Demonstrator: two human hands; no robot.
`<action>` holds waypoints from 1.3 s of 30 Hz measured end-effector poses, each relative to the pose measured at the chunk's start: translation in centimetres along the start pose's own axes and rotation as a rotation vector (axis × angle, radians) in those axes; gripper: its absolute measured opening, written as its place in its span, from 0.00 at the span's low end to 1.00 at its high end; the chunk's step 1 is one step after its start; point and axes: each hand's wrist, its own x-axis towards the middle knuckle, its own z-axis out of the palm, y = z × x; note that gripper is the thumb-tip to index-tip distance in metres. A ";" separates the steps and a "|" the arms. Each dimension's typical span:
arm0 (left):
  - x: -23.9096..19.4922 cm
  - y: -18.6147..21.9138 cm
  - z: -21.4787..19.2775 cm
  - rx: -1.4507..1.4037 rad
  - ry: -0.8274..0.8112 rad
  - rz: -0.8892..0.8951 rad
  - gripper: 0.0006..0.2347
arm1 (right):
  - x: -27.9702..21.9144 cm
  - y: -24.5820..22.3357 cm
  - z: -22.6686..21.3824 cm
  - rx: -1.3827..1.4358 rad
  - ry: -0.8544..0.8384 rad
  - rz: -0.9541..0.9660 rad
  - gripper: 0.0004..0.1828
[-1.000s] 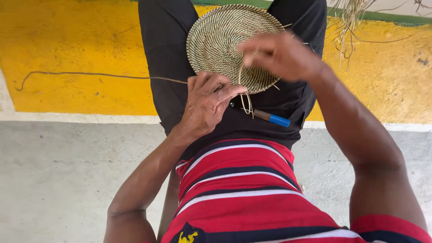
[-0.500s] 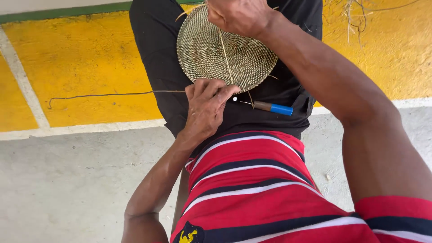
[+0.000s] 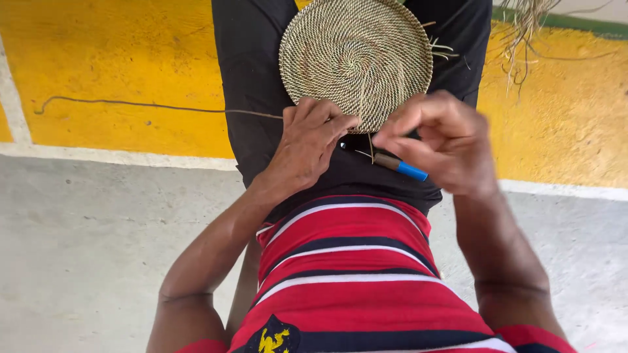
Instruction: Hand-weaving a circular fiber mat or basket base using thin strands of straw or fiber.
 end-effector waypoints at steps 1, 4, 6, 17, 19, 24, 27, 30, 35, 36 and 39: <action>0.0 -0.1 0.1 0.000 0.016 -0.006 0.10 | -0.2 0.5 0.5 -0.003 -0.016 0.005 0.08; 0.2 -0.2 0.3 -0.045 0.021 -0.057 0.12 | -1.4 2.0 1.5 -0.295 0.255 0.225 0.14; 0.5 -0.3 0.1 -0.051 0.025 -0.025 0.14 | -2.4 2.7 1.6 -0.958 0.180 0.121 0.11; 1.3 -0.1 -0.7 -0.071 0.050 -0.001 0.15 | -1.3 4.2 1.0 -1.214 0.156 -0.101 0.11; 1.3 -0.2 -0.7 -0.068 0.054 0.002 0.15 | -1.1 4.5 0.9 -1.196 0.150 -0.107 0.11; 1.3 -0.4 -0.2 -0.051 0.060 0.007 0.14 | -0.8 5.2 1.0 -1.321 0.141 -0.224 0.13; 1.5 0.4 -0.3 -0.014 0.069 -0.004 0.14 | -0.2 4.5 1.6 -1.343 0.128 -0.181 0.14; 1.2 0.8 -0.2 0.042 0.058 0.008 0.15 | 0.6 3.4 0.7 -1.344 0.042 -0.107 0.13; -1.3 0.3 1.4 0.000 0.084 0.009 0.16 | 2.3 3.2 -3.5 -1.093 -0.213 0.114 0.10; -1.7 0.3 1.7 0.008 0.099 -0.004 0.16 | 2.5 3.5 -3.9 -1.051 -0.170 0.236 0.08; -2.9 -0.5 3.1 -0.053 0.144 -0.042 0.11 | 4.0 5.0 -2.7 -1.031 -0.427 0.271 0.10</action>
